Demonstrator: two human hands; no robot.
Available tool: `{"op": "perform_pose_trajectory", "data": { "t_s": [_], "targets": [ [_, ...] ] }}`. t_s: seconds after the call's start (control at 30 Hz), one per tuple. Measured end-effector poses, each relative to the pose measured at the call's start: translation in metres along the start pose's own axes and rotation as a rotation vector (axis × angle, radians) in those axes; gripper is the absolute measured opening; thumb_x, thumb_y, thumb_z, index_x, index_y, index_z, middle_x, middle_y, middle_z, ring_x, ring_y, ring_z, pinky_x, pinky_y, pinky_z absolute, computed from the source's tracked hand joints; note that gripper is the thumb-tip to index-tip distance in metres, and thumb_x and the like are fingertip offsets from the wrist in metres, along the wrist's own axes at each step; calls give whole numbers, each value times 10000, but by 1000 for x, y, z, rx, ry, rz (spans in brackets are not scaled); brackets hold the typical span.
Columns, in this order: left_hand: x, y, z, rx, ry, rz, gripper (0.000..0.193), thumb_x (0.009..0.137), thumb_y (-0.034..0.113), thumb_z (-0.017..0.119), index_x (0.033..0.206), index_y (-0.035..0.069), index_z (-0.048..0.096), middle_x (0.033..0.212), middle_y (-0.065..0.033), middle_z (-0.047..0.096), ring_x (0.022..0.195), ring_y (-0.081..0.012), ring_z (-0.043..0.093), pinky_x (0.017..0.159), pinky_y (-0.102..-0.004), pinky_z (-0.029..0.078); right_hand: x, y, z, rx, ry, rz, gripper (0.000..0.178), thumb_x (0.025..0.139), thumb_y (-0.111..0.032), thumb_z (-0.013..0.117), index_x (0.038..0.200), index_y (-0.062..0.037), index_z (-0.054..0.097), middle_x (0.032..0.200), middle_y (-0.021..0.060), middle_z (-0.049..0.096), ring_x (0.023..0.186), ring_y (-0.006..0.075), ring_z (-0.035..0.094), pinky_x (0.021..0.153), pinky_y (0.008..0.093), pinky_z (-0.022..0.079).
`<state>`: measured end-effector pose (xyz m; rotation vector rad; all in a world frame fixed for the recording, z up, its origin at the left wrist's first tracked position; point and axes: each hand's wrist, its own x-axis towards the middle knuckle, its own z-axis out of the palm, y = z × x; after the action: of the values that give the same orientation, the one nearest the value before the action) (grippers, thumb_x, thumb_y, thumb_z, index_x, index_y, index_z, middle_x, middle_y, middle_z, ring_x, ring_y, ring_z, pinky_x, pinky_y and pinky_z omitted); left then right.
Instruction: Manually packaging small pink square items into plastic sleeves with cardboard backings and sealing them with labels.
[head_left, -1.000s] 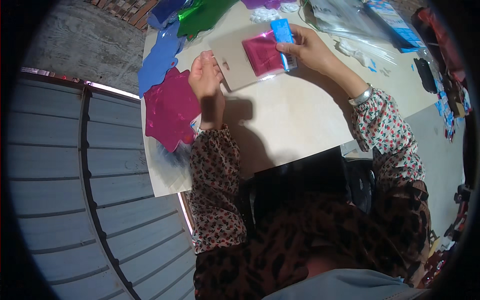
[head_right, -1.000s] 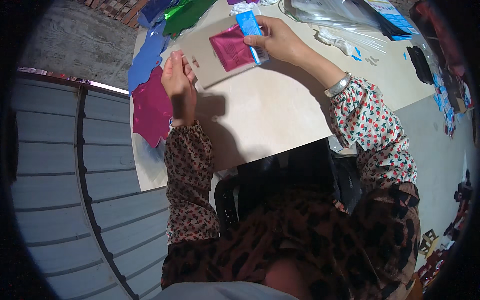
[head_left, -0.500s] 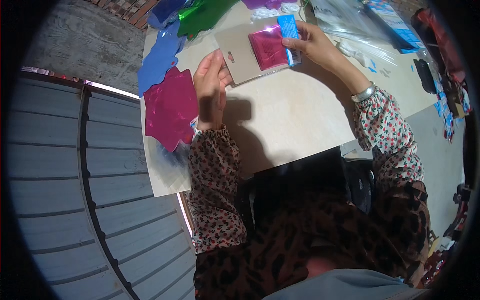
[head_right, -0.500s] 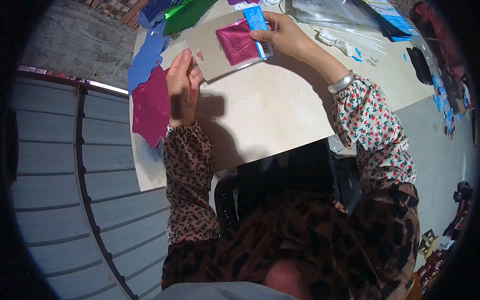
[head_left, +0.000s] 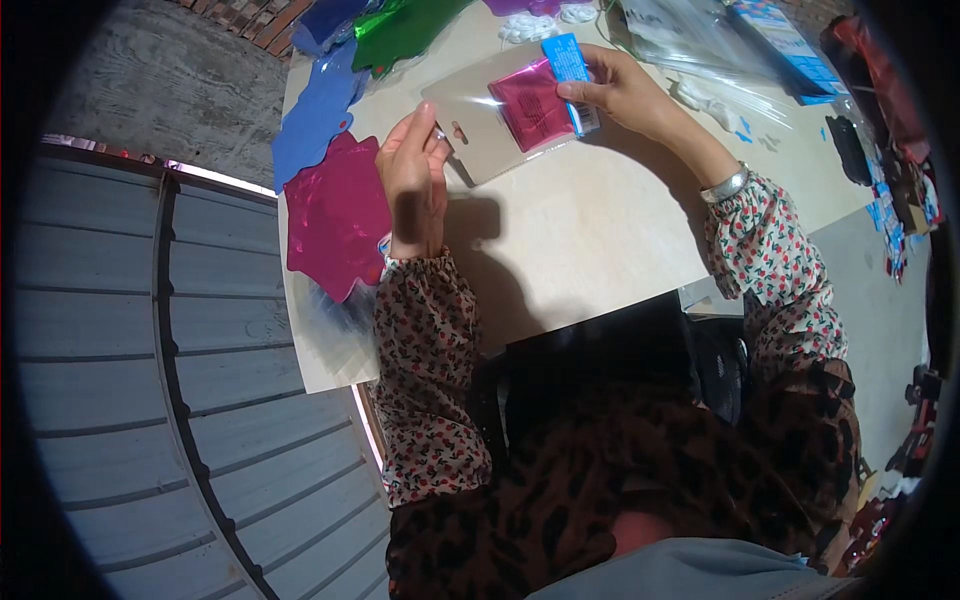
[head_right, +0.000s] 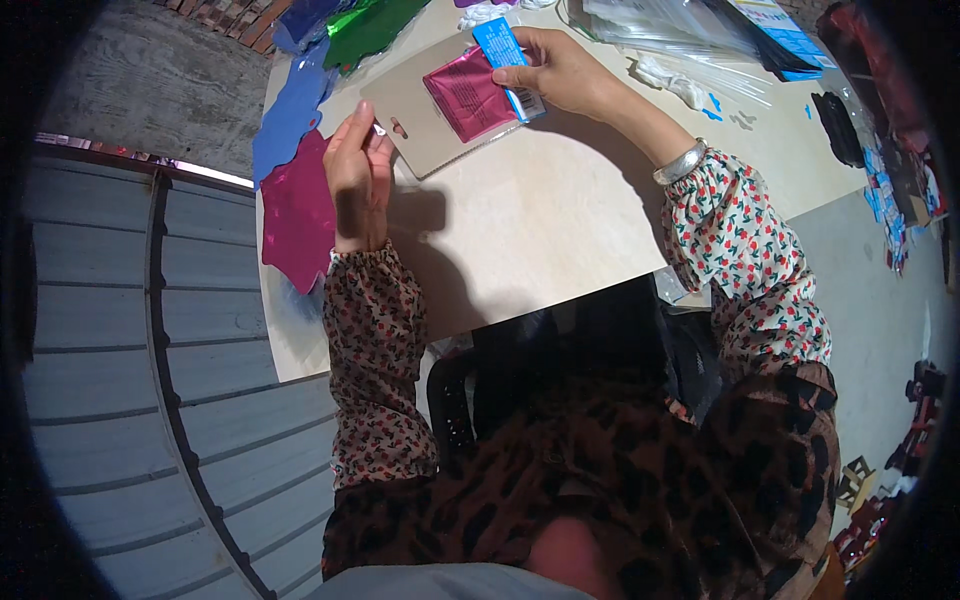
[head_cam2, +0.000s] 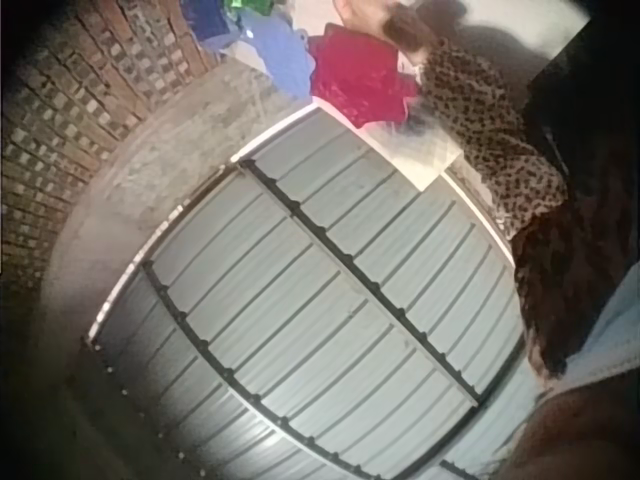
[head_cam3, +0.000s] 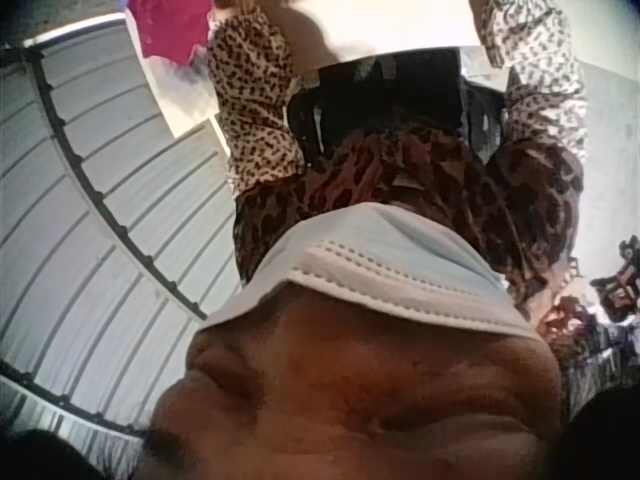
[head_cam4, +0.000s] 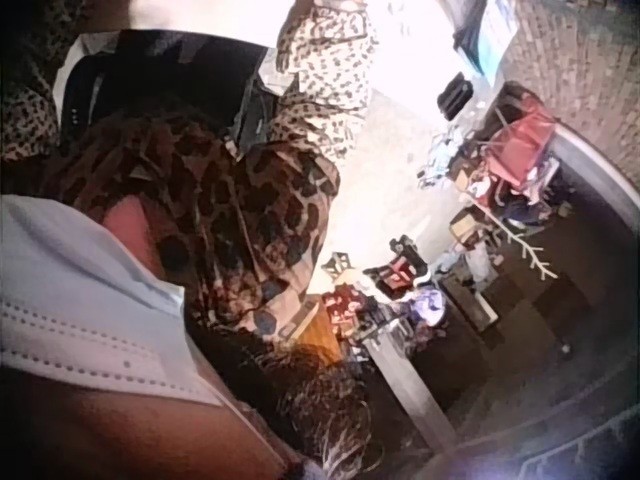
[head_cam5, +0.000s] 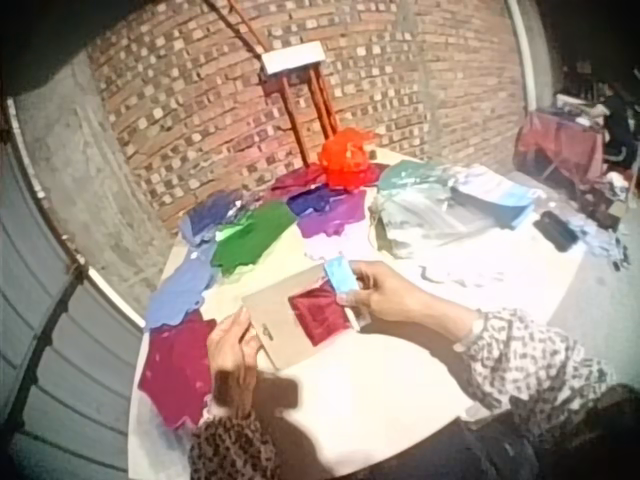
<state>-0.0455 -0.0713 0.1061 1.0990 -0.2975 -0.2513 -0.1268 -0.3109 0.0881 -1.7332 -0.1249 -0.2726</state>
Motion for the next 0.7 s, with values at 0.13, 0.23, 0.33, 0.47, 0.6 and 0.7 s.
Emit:
{"op": "perform_pose_trajectory", "data": {
  "t_s": [0.13, 0.23, 0.33, 0.47, 0.6, 0.7],
  "targets": [
    [1, 1, -2, -100, -31, -29, 306, 949, 159, 521, 1123, -92, 509, 1071, -167, 603, 982, -224, 601, 885, -336, 496, 0, 1, 1, 2, 25, 33, 312, 872, -163, 649, 1137, -22, 565, 952, 2, 636, 853, 69, 575, 780, 249, 479],
    [0, 1, 1, -101, -59, -46, 324, 957, 169, 505, 1150, -91, 487, 1115, -176, 586, 1031, -240, 585, 914, -348, 484, 0, 3, 1, -17, 60, 44, 284, 871, -169, 652, 1104, -26, 577, 927, -6, 637, 834, 61, 573, 763, 240, 475],
    [-1, -3, 7, -77, -87, -60, 340, 964, 180, 492, 1169, -91, 473, 1138, -178, 575, 1060, -251, 572, 932, -355, 471, 0, 4, -1, 6, 162, 32, 238, 873, -166, 650, 1065, -38, 590, 888, -17, 636, 809, 50, 565, 746, 232, 469],
    [1, -8, 9, -185, -159, -65, 376, 966, 196, 490, 1200, -96, 456, 1164, -173, 561, 1099, -257, 554, 974, -377, 441, -1, -7, 3, 57, 110, 40, 217, 876, -159, 644, 1056, -49, 591, 879, -15, 639, 791, 55, 577, 733, 237, 482],
    [-6, -13, 29, -464, -198, -35, 396, 970, 202, 483, 1225, -97, 440, 1166, -166, 562, 1102, -245, 553, 983, -390, 428, 2, -10, 11, 262, 224, 49, 212, 881, -149, 636, 1063, -51, 589, 880, 0, 648, 776, 72, 598, 716, 246, 500],
    [-11, -33, 50, -526, -144, 0, 379, 963, 201, 503, 1201, -92, 471, 1142, -150, 572, 1057, -219, 567, 934, -382, 461, 2, -15, 24, 420, 206, 69, 211, 883, -141, 630, 1067, -47, 588, 897, 13, 651, 773, 85, 610, 713, 251, 511]
  ]
}}
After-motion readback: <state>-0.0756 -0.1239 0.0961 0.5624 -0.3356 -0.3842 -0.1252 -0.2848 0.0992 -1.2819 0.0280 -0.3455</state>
